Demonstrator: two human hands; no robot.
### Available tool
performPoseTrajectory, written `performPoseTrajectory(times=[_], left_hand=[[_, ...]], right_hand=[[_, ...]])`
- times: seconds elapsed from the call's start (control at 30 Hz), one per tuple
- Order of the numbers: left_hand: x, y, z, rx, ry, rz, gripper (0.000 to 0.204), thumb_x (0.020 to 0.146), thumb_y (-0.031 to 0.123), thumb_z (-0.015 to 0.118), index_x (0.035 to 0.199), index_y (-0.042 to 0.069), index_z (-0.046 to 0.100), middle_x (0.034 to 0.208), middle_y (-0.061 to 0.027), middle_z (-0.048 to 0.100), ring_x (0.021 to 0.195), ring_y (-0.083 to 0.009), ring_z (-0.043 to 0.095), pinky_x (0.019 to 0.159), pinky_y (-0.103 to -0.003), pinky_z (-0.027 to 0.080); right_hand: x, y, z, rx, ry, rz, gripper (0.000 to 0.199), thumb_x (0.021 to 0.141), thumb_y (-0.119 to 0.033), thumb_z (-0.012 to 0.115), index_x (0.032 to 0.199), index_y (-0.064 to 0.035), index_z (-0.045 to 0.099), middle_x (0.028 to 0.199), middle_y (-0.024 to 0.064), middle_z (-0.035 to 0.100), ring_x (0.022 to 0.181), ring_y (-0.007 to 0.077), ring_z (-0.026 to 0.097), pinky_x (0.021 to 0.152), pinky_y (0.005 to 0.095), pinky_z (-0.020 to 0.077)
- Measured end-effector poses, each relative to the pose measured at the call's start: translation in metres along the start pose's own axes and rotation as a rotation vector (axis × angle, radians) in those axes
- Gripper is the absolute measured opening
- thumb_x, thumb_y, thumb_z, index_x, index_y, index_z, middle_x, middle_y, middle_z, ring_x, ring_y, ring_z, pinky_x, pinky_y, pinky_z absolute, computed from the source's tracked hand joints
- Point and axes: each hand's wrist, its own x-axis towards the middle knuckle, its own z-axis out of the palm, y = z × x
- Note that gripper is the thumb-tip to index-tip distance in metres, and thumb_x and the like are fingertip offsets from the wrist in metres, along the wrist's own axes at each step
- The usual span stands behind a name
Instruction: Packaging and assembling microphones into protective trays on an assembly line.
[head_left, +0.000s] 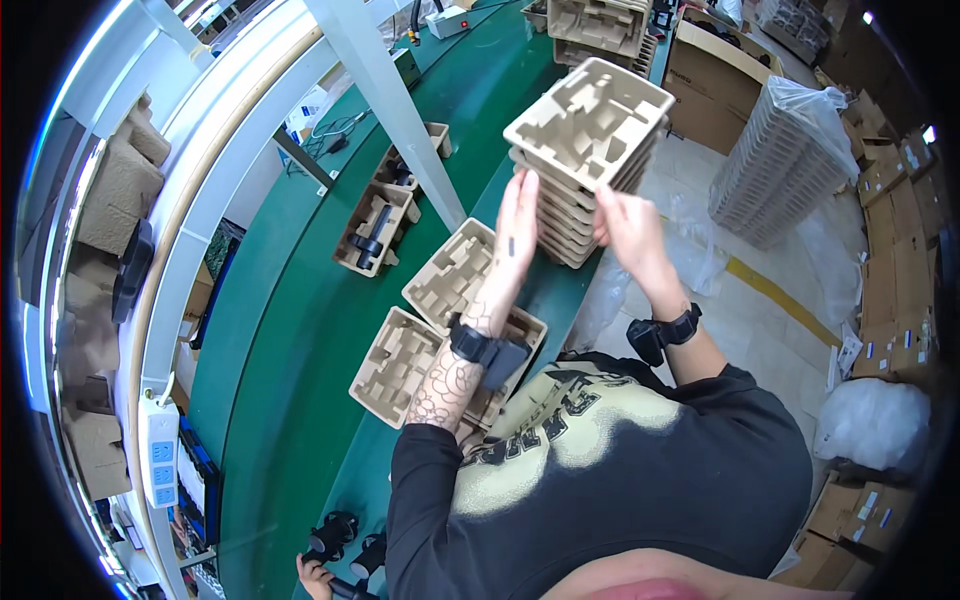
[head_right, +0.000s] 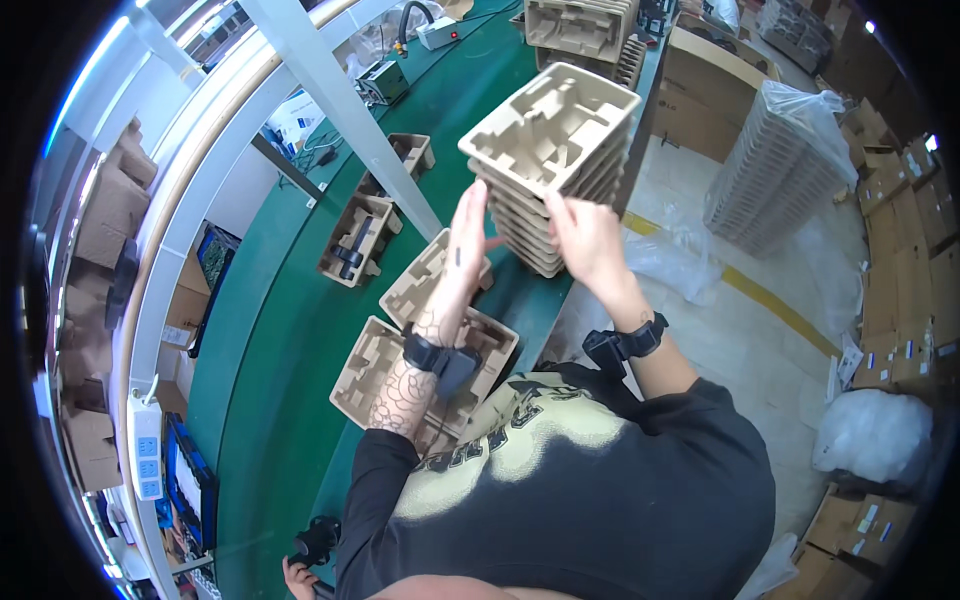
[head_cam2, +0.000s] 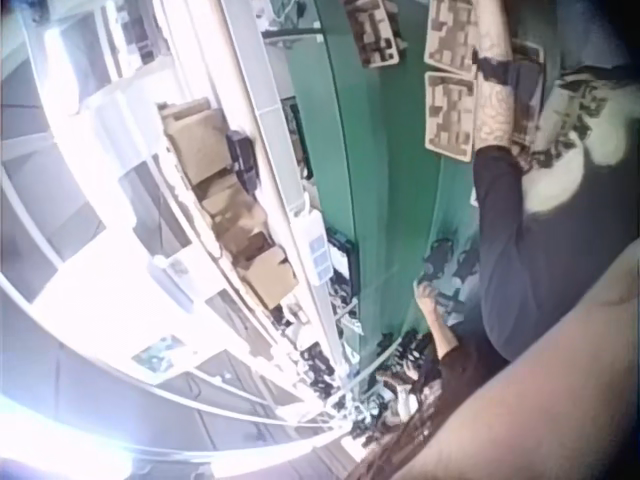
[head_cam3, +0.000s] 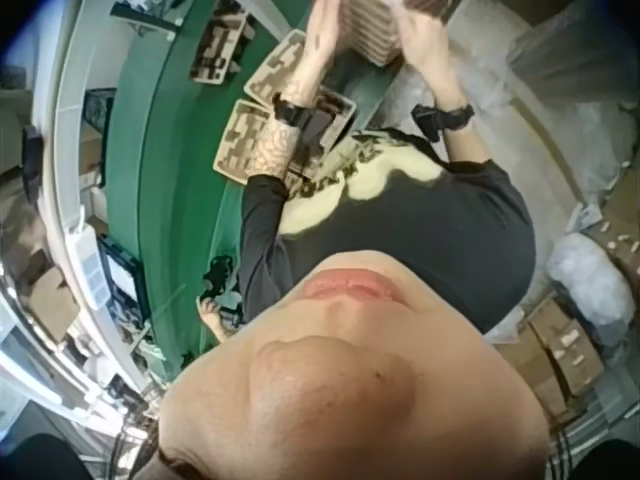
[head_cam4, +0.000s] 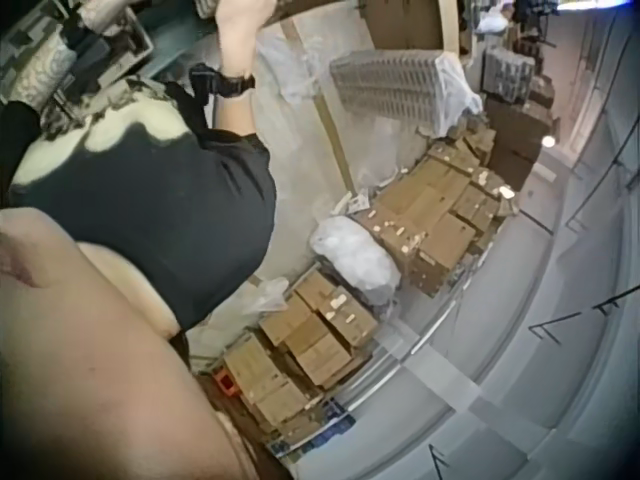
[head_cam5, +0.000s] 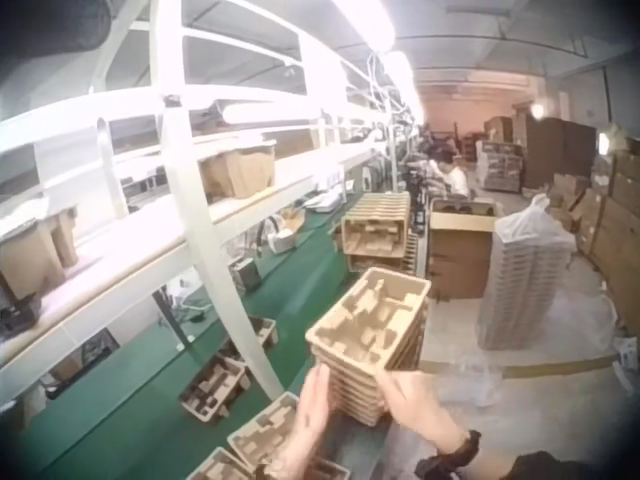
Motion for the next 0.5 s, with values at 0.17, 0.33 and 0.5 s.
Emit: performPoseTrajectory(times=[0.17,0.33,0.5], left_hand=[[0.003,0.016,0.000,0.084,-0.095,-0.080,0.064,0.092,0.056,0.045,0.129,0.004,0.048,0.133,-0.0125,0.050,0.122,-0.0254,0.048,0.090,-0.040,0.047],[0.000,0.030,-0.030,0.437,0.002,0.150,0.045,0.094,0.046,0.050,0.105,0.004,0.061,0.093,-0.0053,0.062,0.086,-0.0156,0.058,0.074,-0.030,0.049],[0.004,0.063,-0.009,0.261,-0.027,0.125,0.036,0.091,0.038,0.059,0.081,0.004,0.063,0.068,0.0015,0.059,0.057,-0.0064,0.053,0.054,-0.021,0.045]], right_hand=[[-0.003,0.007,0.022,0.175,-0.256,-0.112,0.029,0.089,-0.027,0.056,0.073,-0.0039,0.062,0.064,0.0132,0.063,0.058,0.0305,0.063,0.055,0.0342,0.0481],[0.021,-0.003,-0.050,0.232,0.136,-0.623,0.018,0.090,-0.012,0.055,0.079,-0.0002,0.064,0.062,0.0059,0.061,0.054,0.0125,0.059,0.052,0.0264,0.0467],[0.158,0.052,-0.101,-0.015,0.288,-0.200,0.026,0.091,-0.023,0.056,0.084,0.0008,0.064,0.071,0.0019,0.060,0.063,0.0054,0.051,0.057,0.0213,0.0379]])
